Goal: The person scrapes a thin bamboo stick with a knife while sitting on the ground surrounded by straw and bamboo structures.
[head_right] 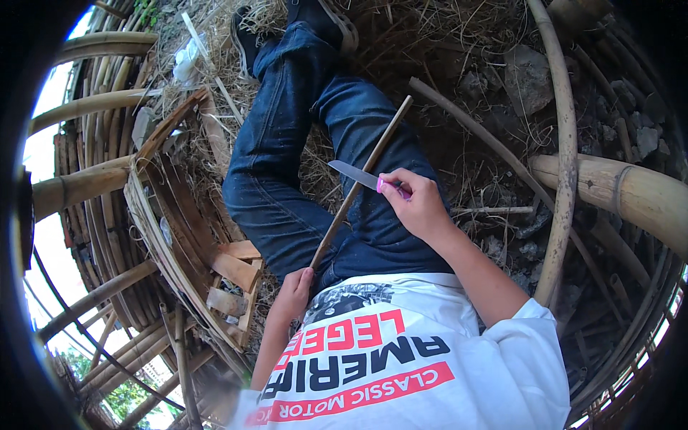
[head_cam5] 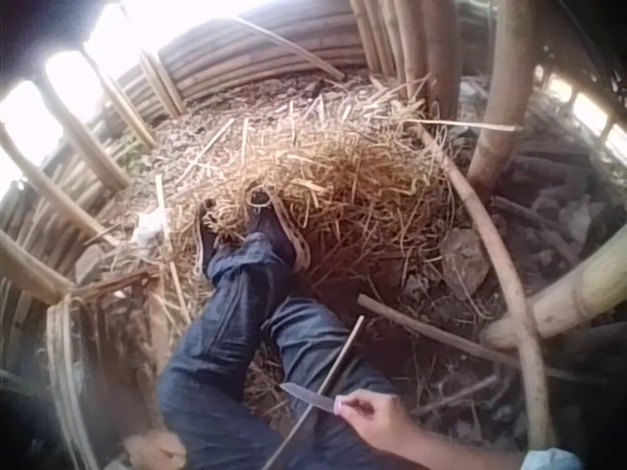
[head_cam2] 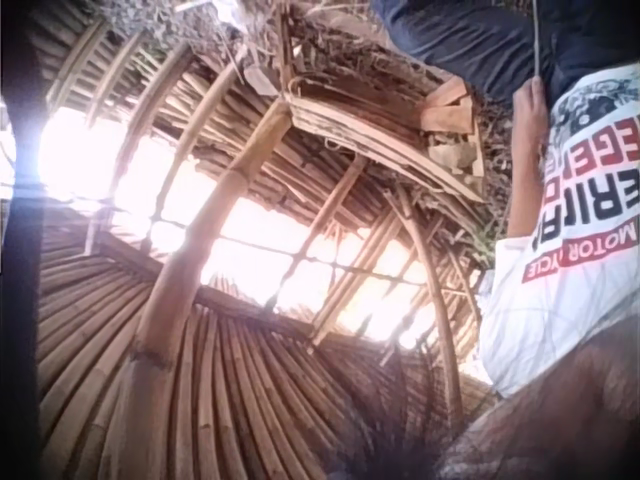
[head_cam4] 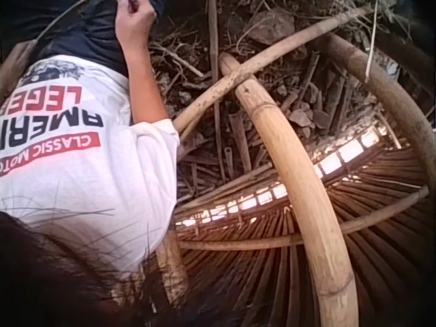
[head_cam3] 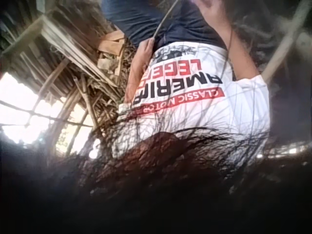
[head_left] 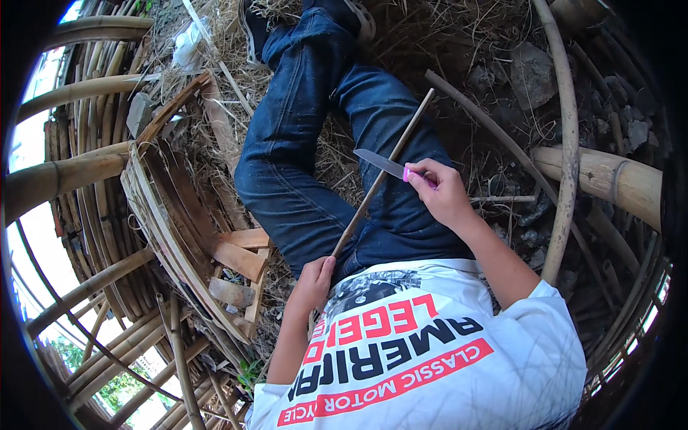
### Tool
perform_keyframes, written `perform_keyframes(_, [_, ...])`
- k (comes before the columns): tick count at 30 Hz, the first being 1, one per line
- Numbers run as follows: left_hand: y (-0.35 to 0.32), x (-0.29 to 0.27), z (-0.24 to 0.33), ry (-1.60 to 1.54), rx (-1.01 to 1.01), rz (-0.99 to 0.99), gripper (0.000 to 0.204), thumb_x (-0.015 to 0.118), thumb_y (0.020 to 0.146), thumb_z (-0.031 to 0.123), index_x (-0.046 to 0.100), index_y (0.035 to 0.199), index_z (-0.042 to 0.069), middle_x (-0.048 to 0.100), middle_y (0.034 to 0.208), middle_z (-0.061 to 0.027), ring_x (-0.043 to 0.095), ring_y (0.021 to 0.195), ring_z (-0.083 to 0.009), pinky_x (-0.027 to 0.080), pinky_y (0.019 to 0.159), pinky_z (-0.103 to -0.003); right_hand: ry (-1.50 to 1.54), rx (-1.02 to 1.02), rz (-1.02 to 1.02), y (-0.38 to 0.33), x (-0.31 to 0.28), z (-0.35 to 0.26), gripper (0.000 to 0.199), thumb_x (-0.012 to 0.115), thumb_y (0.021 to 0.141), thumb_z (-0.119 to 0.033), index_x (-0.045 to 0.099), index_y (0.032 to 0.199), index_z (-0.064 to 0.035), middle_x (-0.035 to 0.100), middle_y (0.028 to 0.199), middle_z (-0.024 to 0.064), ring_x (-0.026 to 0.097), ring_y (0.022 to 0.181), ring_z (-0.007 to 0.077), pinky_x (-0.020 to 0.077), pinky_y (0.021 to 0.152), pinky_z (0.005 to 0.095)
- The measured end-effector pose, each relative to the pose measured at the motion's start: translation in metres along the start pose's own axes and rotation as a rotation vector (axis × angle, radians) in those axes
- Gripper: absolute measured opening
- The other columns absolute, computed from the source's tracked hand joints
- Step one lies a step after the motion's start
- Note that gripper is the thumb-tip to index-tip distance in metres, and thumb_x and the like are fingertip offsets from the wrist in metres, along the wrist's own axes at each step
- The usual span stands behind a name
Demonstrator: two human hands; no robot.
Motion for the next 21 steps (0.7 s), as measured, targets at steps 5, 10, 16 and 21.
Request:
perform_keyframes(5, [0.002, 0.001, -0.004, -0.010, -0.007, -0.011, 0.042, 0.045, 0.102, 0.029, 0.055, 0.084, -0.008, 0.046, 0.062, -0.0099, 0.040, 0.062, -0.0158, 0.039, 0.058, -0.036, 0.009, -0.006, 0.022, 0.001, -0.001, -0.001, 0.016, 0.066, 0.090, -0.013, 0.068, 0.099, 0.0009, 0.070, 0.079, 0.0083, 0.061, 0.065, 0.0082, 0.0454, 0.059, 0.0229])
perform_keyframes(10, [0.004, 0.003, -0.005, -0.027, 0.010, -0.009, 0.044, 0.045, 0.102, 0.030, 0.054, 0.082, -0.007, 0.044, 0.062, -0.0063, 0.039, 0.063, -0.0138, 0.038, 0.057, -0.035, 0.027, 0.014, 0.017, 0.015, -0.004, 0.004, 0.017, 0.066, 0.090, -0.016, 0.069, 0.091, -0.0002, 0.065, 0.070, 0.0037, 0.056, 0.060, 0.0059, 0.0417, 0.055, 0.0225])
perform_keyframes(16, [0.007, 0.000, -0.008, -0.057, -0.002, -0.030, 0.048, 0.045, 0.102, 0.034, 0.056, 0.085, -0.009, 0.051, 0.064, -0.0083, 0.043, 0.065, -0.0145, 0.040, 0.060, -0.036, 0.029, 0.027, 0.026, 0.021, -0.002, -0.003, 0.019, 0.067, 0.089, -0.019, 0.069, 0.085, -0.0006, 0.062, 0.064, 0.0010, 0.050, 0.055, 0.0039, 0.0377, 0.051, 0.0230])
perform_keyframes(21, [0.009, 0.003, -0.020, -0.069, 0.022, -0.027, 0.048, 0.046, 0.102, 0.036, 0.057, 0.090, -0.010, 0.054, 0.066, -0.0150, 0.045, 0.066, -0.0168, 0.043, 0.063, -0.037, -0.047, -0.245, 0.099, 0.014, 0.010, -0.054, 0.012, 0.058, 0.095, -0.011, 0.060, 0.099, 0.0001, 0.057, 0.068, 0.0010, 0.050, 0.058, 0.0056, 0.0390, 0.053, 0.0242])
Point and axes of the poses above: each hand's wrist, its own y-axis towards the middle knuckle, its own x-axis out of the palm, z = x × y, the point moved 8 cm from there along y, towards the middle knuckle
